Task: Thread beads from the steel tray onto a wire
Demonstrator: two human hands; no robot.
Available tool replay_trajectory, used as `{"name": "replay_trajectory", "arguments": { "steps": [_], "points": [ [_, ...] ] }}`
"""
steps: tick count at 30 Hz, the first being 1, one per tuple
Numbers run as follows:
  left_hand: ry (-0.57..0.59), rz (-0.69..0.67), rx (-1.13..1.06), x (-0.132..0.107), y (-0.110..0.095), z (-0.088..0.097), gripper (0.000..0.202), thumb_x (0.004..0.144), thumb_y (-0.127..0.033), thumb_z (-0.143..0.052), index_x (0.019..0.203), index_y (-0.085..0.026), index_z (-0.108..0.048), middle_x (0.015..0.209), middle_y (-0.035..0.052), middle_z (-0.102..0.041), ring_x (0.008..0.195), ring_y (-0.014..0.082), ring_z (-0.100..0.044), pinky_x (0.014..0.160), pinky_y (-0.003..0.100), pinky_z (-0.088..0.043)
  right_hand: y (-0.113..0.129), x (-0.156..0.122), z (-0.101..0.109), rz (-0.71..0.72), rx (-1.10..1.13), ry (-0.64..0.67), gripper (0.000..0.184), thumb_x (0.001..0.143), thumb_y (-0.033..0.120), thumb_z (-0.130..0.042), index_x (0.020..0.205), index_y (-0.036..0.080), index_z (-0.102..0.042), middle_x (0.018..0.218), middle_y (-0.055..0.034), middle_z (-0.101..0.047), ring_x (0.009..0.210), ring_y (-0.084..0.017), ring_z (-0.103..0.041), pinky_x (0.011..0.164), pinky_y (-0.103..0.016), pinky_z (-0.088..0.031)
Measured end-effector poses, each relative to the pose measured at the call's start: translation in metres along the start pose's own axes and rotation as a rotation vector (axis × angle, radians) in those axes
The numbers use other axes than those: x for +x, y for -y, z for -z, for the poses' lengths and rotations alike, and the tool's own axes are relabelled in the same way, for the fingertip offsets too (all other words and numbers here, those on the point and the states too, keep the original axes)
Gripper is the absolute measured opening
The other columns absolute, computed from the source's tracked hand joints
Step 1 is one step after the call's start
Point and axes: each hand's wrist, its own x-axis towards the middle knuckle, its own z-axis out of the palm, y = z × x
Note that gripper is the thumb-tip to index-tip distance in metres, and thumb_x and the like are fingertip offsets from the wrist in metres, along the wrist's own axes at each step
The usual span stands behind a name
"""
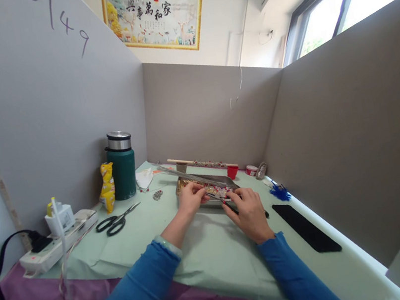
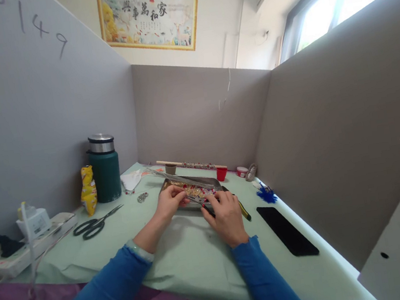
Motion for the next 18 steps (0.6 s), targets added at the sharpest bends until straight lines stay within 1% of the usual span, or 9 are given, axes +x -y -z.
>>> {"name": "replay_trajectory", "arguments": {
  "steps": [9, 18],
  "points": [
    [0.001, -0.005, -0.006, -0.0016, -0.0018, 0.0, 0.008, 0.071, -0.008, -0.055, 0.07, -0.015, -0.051, 0.055, -0.0008, -0.059, 0.052, 0.0147, -0.062, 0.049, 0.025, -0.051, 0.0009, -0.0001, -0.0004, 0.011, -0.01, 0.017, 0.03, 0.084, 0.036, -0.048, 0.104, 0.017, -0.06, 0.09, -0.0094, -0.049, 0.086, -0.023, -0.043, 0.075, -0.036, -0.034],
    [0.016, -0.007, -0.015, -0.0002, 0.0016, 0.0002, 0.009, 0.07, -0.008, -0.056, 0.069, -0.015, -0.051, 0.052, -0.0011, -0.059, 0.05, 0.0144, -0.062, 0.05, 0.026, -0.051, 0.0014, 0.0006, -0.0005, 0.008, -0.006, 0.026, 0.027, 0.084, 0.035, -0.048, 0.099, 0.016, -0.06, 0.085, -0.0085, -0.049, 0.083, -0.022, -0.043, 0.073, -0.035, -0.034]
  ]
}}
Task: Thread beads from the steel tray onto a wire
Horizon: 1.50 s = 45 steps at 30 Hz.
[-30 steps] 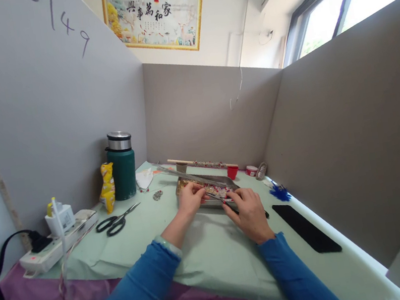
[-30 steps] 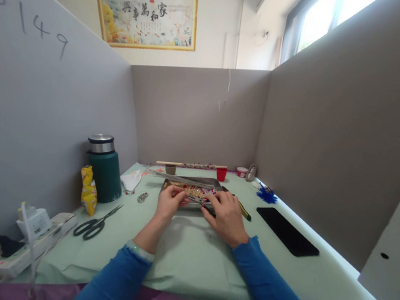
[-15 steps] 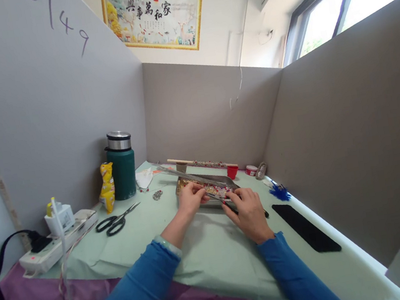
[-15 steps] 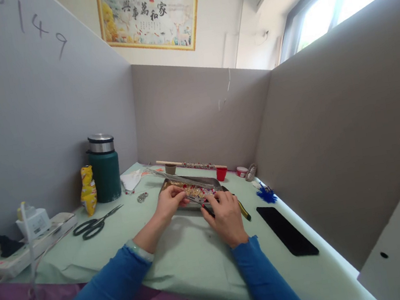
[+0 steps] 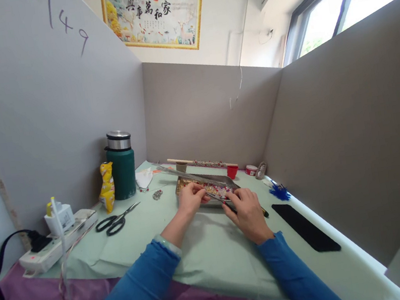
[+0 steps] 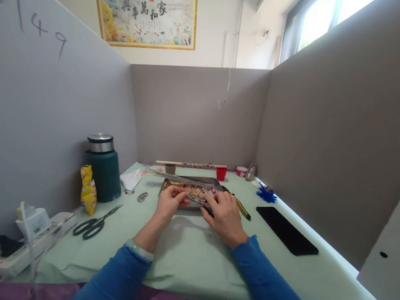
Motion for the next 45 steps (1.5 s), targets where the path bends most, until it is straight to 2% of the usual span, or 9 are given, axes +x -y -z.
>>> {"name": "replay_trajectory", "arguments": {
  "steps": [16, 45],
  "points": [
    [-0.038, 0.006, 0.004, 0.0006, -0.0017, -0.0002, 0.008, 0.07, -0.01, -0.056, 0.069, -0.015, -0.051, 0.053, -0.0017, -0.058, 0.049, 0.0127, -0.06, 0.048, 0.023, -0.049, 0.0029, -0.0025, 0.0015, -0.044, 0.06, -0.005, 0.03, 0.082, 0.035, -0.05, 0.107, 0.018, -0.058, 0.094, -0.0089, -0.053, 0.09, -0.023, -0.045, 0.076, -0.036, -0.035],
    [0.001, 0.068, -0.049, -0.0014, -0.0024, 0.0005, 0.01, 0.07, -0.014, -0.061, 0.073, -0.014, -0.052, 0.053, -0.001, -0.059, 0.052, 0.0144, -0.062, 0.051, 0.025, -0.05, 0.0036, -0.0034, 0.0002, -0.032, 0.055, -0.052, 0.029, 0.083, 0.034, -0.049, 0.106, 0.018, -0.059, 0.091, -0.009, -0.052, 0.087, -0.023, -0.045, 0.074, -0.036, -0.036]
  ]
}}
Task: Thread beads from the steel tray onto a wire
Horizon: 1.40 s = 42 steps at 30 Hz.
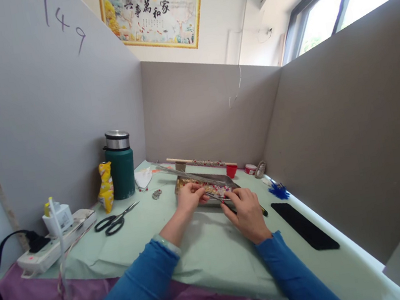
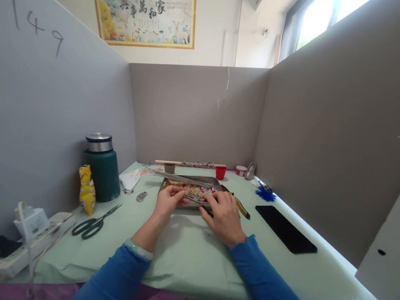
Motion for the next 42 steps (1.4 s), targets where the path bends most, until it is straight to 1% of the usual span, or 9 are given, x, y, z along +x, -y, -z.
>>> {"name": "replay_trajectory", "arguments": {
  "steps": [7, 14, 21, 26, 32, 34, 38, 40, 42],
  "points": [
    [0.014, 0.013, -0.026, -0.001, -0.001, 0.001, 0.009, 0.071, -0.012, -0.06, 0.073, -0.013, -0.051, 0.056, -0.0011, -0.058, 0.053, 0.0141, -0.062, 0.051, 0.025, -0.051, 0.0, 0.0, 0.001, 0.002, 0.001, 0.026, 0.028, 0.084, 0.034, -0.049, 0.105, 0.018, -0.059, 0.091, -0.0089, -0.051, 0.087, -0.023, -0.044, 0.075, -0.036, -0.035],
    [0.008, 0.015, -0.045, -0.003, -0.002, 0.0, 0.015, 0.068, -0.016, -0.066, 0.072, -0.013, -0.052, 0.056, -0.0017, -0.057, 0.054, 0.0144, -0.062, 0.052, 0.026, -0.051, -0.002, 0.001, 0.0, 0.023, -0.01, 0.02, 0.026, 0.084, 0.033, -0.049, 0.102, 0.019, -0.06, 0.088, -0.0082, -0.05, 0.084, -0.022, -0.044, 0.073, -0.035, -0.035],
    [0.006, 0.03, -0.048, -0.004, -0.003, 0.0, 0.012, 0.07, -0.011, -0.063, 0.071, -0.013, -0.051, 0.055, -0.0016, -0.057, 0.053, 0.0141, -0.062, 0.053, 0.026, -0.051, -0.004, 0.001, -0.005, 0.038, 0.027, 0.031, 0.024, 0.084, 0.031, -0.048, 0.101, 0.018, -0.058, 0.087, -0.0085, -0.049, 0.083, -0.022, -0.043, 0.072, -0.035, -0.036],
    [0.033, 0.029, -0.089, -0.003, -0.004, 0.0, 0.009, 0.072, -0.011, -0.06, 0.073, -0.012, -0.051, 0.056, -0.001, -0.058, 0.054, 0.0138, -0.062, 0.054, 0.026, -0.052, -0.004, 0.0, -0.006, 0.016, 0.094, 0.008, 0.024, 0.085, 0.029, -0.047, 0.103, 0.018, -0.057, 0.088, -0.0085, -0.049, 0.083, -0.022, -0.044, 0.074, -0.036, -0.038],
    [0.081, 0.056, -0.153, -0.003, -0.005, 0.001, 0.014, 0.068, -0.015, -0.066, 0.073, -0.012, -0.053, 0.06, 0.0002, -0.059, 0.058, 0.0144, -0.063, 0.056, 0.026, -0.051, -0.002, -0.001, -0.007, -0.039, 0.141, 0.011, 0.025, 0.084, 0.03, -0.048, 0.104, 0.017, -0.056, 0.089, -0.0086, -0.051, 0.084, -0.022, -0.046, 0.074, -0.035, -0.039],
    [0.061, 0.058, -0.149, -0.003, -0.006, 0.001, 0.015, 0.068, -0.016, -0.066, 0.073, -0.012, -0.053, 0.06, 0.0008, -0.06, 0.057, 0.0142, -0.063, 0.056, 0.026, -0.051, -0.002, -0.002, -0.008, -0.071, 0.162, -0.01, 0.024, 0.084, 0.031, -0.048, 0.102, 0.017, -0.056, 0.088, -0.0082, -0.052, 0.084, -0.022, -0.047, 0.074, -0.035, -0.04],
    [-0.025, 0.042, -0.143, -0.001, -0.006, 0.004, 0.017, 0.067, -0.019, -0.067, 0.073, -0.012, -0.052, 0.063, 0.0029, -0.061, 0.057, 0.0141, -0.062, 0.056, 0.027, -0.05, -0.001, -0.002, -0.005, -0.111, 0.232, -0.055, 0.02, 0.083, 0.03, -0.049, 0.098, 0.018, -0.056, 0.091, -0.008, -0.053, 0.087, -0.022, -0.049, 0.077, -0.036, -0.04],
    [-0.074, 0.031, -0.148, 0.001, -0.005, 0.007, 0.017, 0.067, -0.02, -0.066, 0.073, -0.012, -0.052, 0.064, 0.0035, -0.061, 0.055, 0.0135, -0.061, 0.054, 0.026, -0.05, 0.0, -0.002, -0.002, -0.086, 0.276, -0.036, 0.019, 0.082, 0.029, -0.05, 0.096, 0.018, -0.056, 0.092, -0.008, -0.053, 0.087, -0.022, -0.049, 0.078, -0.036, -0.041],
    [-0.122, 0.014, -0.146, 0.004, -0.003, 0.01, 0.018, 0.066, -0.021, -0.065, 0.075, -0.011, -0.053, 0.068, 0.0041, -0.062, 0.051, 0.0109, -0.058, 0.05, 0.023, -0.047, 0.001, -0.003, 0.001, -0.03, 0.309, 0.019, 0.019, 0.081, 0.028, -0.051, 0.096, 0.018, -0.056, 0.092, -0.0079, -0.054, 0.087, -0.022, -0.05, 0.078, -0.035, -0.041]
  ]
}}
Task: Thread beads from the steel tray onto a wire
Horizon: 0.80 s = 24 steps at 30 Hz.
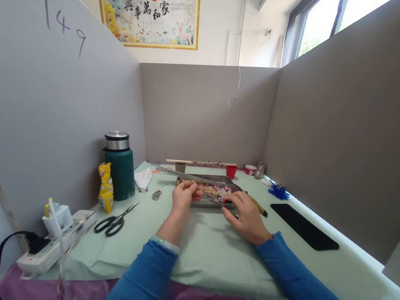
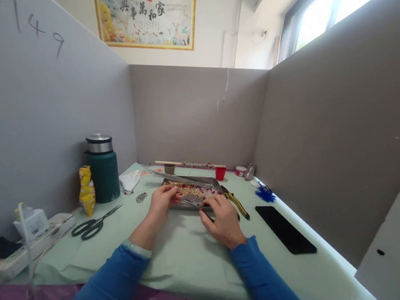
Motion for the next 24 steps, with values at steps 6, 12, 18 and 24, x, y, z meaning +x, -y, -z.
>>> {"name": "replay_trajectory", "arguments": {
  "steps": [6, 12, 18, 24],
  "points": [
    [0.005, -0.035, 0.021, 0.005, 0.003, 0.005, 0.021, 0.064, -0.026, -0.066, 0.075, -0.011, -0.055, 0.072, 0.0041, -0.063, 0.038, 0.0034, -0.045, 0.037, 0.018, -0.032, 0.005, -0.002, 0.002, 0.187, 0.034, 0.28, 0.022, 0.078, 0.032, -0.056, 0.095, 0.02, -0.06, 0.091, -0.0078, -0.057, 0.085, -0.022, -0.051, 0.075, -0.036, -0.042],
    [0.091, -0.117, 0.133, -0.004, -0.001, -0.005, 0.021, 0.065, -0.026, -0.064, 0.076, -0.013, -0.053, 0.056, -0.0027, -0.057, 0.034, 0.0053, -0.045, 0.034, 0.017, -0.031, 0.006, 0.0, 0.001, 0.186, 0.109, 0.124, 0.015, 0.081, 0.031, -0.056, 0.091, 0.021, -0.063, 0.088, -0.0062, -0.06, 0.085, -0.02, -0.052, 0.076, -0.037, -0.041],
    [0.297, -0.192, 0.23, -0.01, 0.005, -0.012, 0.016, 0.069, -0.026, -0.061, 0.073, -0.014, -0.051, 0.055, -0.003, -0.057, 0.034, 0.0069, -0.048, 0.034, 0.018, -0.034, 0.01, 0.019, -0.011, -0.064, 0.125, -0.182, 0.017, 0.083, 0.03, -0.054, 0.094, 0.02, -0.062, 0.092, -0.0081, -0.06, 0.09, -0.022, -0.052, 0.081, -0.039, -0.041],
    [0.389, -0.12, 0.203, -0.013, 0.006, -0.013, 0.02, 0.07, -0.029, -0.061, 0.077, -0.014, -0.052, 0.055, -0.0026, -0.056, 0.037, 0.0085, -0.051, 0.036, 0.019, -0.037, 0.017, 0.025, -0.024, -0.172, 0.387, -0.16, 0.014, 0.086, 0.026, -0.048, 0.082, 0.02, -0.059, 0.084, -0.0055, -0.058, 0.077, -0.017, -0.054, 0.069, -0.03, -0.045]
  ]
}}
